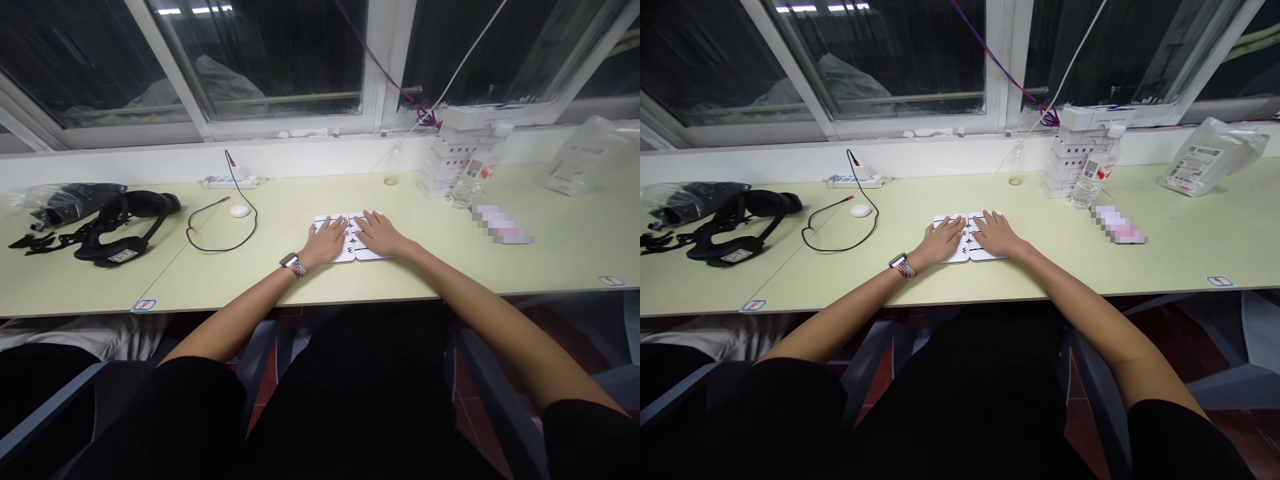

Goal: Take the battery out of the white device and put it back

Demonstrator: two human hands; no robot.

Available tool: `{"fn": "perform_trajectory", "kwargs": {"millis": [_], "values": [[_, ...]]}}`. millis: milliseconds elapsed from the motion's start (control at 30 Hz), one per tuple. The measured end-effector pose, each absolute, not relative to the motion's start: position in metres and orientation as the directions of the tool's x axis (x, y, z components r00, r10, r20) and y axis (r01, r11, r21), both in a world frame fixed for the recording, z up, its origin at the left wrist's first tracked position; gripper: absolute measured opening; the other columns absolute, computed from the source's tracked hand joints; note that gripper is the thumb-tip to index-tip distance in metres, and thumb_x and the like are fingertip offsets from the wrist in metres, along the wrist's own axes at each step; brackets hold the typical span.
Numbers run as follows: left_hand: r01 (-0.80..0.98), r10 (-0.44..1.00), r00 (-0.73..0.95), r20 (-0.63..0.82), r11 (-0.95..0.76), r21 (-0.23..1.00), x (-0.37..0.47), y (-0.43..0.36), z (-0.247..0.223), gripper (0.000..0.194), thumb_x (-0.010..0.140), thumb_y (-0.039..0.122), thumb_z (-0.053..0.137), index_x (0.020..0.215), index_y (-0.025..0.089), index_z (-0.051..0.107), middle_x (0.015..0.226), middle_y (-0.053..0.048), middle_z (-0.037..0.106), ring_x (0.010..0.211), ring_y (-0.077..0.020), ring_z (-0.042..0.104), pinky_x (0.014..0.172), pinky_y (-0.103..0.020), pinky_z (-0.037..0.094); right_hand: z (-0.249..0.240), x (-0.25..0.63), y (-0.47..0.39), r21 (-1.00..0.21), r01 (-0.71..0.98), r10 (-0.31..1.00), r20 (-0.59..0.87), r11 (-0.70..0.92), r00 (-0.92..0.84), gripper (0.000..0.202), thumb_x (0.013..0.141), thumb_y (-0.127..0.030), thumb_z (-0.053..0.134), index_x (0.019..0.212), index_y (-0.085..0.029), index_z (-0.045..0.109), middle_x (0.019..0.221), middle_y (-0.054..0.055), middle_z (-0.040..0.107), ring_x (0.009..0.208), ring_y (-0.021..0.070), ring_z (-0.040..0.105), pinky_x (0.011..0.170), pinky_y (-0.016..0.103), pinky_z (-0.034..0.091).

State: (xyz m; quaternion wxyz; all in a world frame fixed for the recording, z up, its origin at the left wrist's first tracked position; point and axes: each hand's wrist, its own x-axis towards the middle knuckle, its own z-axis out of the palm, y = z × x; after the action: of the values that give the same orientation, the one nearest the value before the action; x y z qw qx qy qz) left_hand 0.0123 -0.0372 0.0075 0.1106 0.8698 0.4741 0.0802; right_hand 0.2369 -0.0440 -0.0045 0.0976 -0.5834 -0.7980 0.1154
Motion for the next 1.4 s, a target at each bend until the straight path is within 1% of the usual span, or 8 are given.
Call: {"fn": "perform_trajectory", "kwargs": {"millis": [133, 233, 333, 433, 800, 1100, 1233, 1400], "values": [[0.797, 0.859, 0.506, 0.081, -0.501, 0.337, 0.0, -0.036, 0.011, 0.062, 0.117, 0.043, 0.021, 0.176, 0.03, 0.034, 0.185, -0.003, 0.03, 0.175, -0.0386, 0.015, 0.135, -0.076, 0.008, 0.003, 0.244, -0.046, -0.374, 0.865, 0.942, 0.096, 0.335, -0.323, 0.074, 0.113, -0.061, 0.034, 0.173, -0.018, 0.04, 0.187, 0.016, 0.024, 0.173, 0.0459, 0.014, 0.137, 0.07, 0.021], [0.778, 0.869, 0.468, 0.16, -0.492, 0.39, -0.023, -0.039, 0.015, 0.056, 0.118, 0.043, 0.026, 0.17, 0.035, 0.046, 0.182, -0.001, 0.038, 0.173, -0.0372, 0.022, 0.135, -0.074, 0.009, 0.008, 0.244, -0.059, -0.361, 0.803, 0.872, 0.317, 0.475, -0.373, 0.056, 0.113, -0.046, 0.043, 0.158, -0.017, 0.06, 0.178, 0.019, 0.043, 0.17, 0.043, 0.027, 0.135, 0.069, 0.026], [0.713, 0.832, 0.486, 0.267, -0.554, 0.43, -0.047, -0.052, 0.016, 0.047, 0.114, 0.037, 0.042, 0.157, 0.029, 0.061, 0.173, -0.006, 0.053, 0.161, -0.0335, 0.047, 0.134, -0.063, 0.029, 0.007, 0.233, -0.082, -0.308, 0.666, 0.715, 0.484, 0.679, -0.505, 0.035, 0.111, -0.034, 0.05, 0.134, -0.022, 0.075, 0.154, 0.016, 0.067, 0.153, 0.0375, 0.052, 0.126, 0.064, 0.044], [0.66, 0.778, 0.493, 0.389, -0.626, 0.416, -0.061, -0.078, 0.011, 0.034, 0.109, 0.034, 0.058, 0.14, 0.027, 0.071, 0.153, -0.008, 0.07, 0.144, -0.0318, 0.058, 0.127, -0.056, 0.042, 0.0, 0.218, -0.106, -0.239, 0.578, 0.603, 0.531, 0.78, -0.594, 0.024, 0.11, -0.028, 0.056, 0.12, -0.023, 0.077, 0.132, 0.014, 0.076, 0.138, 0.0352, 0.062, 0.117, 0.059, 0.052], [0.544, 0.637, 0.643, 0.426, -0.771, 0.331, -0.061, -0.135, 0.004, 0.03, 0.112, 0.03, 0.062, 0.142, 0.025, 0.064, 0.139, -0.011, 0.069, 0.131, -0.0315, 0.06, 0.115, -0.053, 0.049, -0.007, 0.218, -0.135, -0.105, 0.499, 0.463, 0.57, 0.86, -0.678, 0.03, 0.107, -0.018, 0.059, 0.133, -0.014, 0.072, 0.108, 0.014, 0.078, 0.096, 0.027, 0.074, 0.079, 0.041, 0.063], [0.46, 0.562, 0.558, 0.611, -0.822, 0.336, -0.061, -0.139, 0.004, 0.02, 0.117, 0.03, 0.056, 0.127, 0.023, 0.071, 0.112, -0.009, 0.078, 0.102, -0.0237, 0.075, 0.089, -0.04, 0.061, -0.015, 0.214, -0.143, -0.433, 0.422, 0.599, 0.657, 0.797, -0.457, 0.026, 0.113, -0.028, 0.061, 0.133, -0.021, 0.074, 0.114, 0.009, 0.086, 0.092, 0.0221, 0.082, 0.08, 0.038, 0.068], [0.468, 0.58, 0.547, 0.604, -0.81, 0.354, -0.062, -0.137, 0.001, 0.02, 0.117, 0.03, 0.055, 0.124, 0.022, 0.072, 0.108, -0.008, 0.077, 0.097, -0.0221, 0.076, 0.085, -0.037, 0.061, -0.01, 0.212, -0.144, -0.369, 0.419, 0.55, 0.669, 0.83, -0.5, 0.025, 0.113, -0.025, 0.059, 0.132, -0.022, 0.075, 0.115, 0.01, 0.084, 0.104, 0.0259, 0.08, 0.091, 0.046, 0.068], [0.505, 0.672, 0.478, 0.565, -0.737, 0.449, -0.065, -0.129, -0.001, 0.018, 0.116, 0.028, 0.056, 0.118, 0.023, 0.074, 0.108, -0.006, 0.078, 0.1, -0.0223, 0.076, 0.089, -0.037, 0.06, -0.009, 0.215, -0.148, -0.311, 0.387, 0.495, 0.595, 0.868, -0.633, 0.045, 0.104, -0.022, 0.067, 0.149, -0.026, 0.066, 0.152, 0.016, 0.066, 0.14, 0.032, 0.066, 0.11, 0.054, 0.063]]}}
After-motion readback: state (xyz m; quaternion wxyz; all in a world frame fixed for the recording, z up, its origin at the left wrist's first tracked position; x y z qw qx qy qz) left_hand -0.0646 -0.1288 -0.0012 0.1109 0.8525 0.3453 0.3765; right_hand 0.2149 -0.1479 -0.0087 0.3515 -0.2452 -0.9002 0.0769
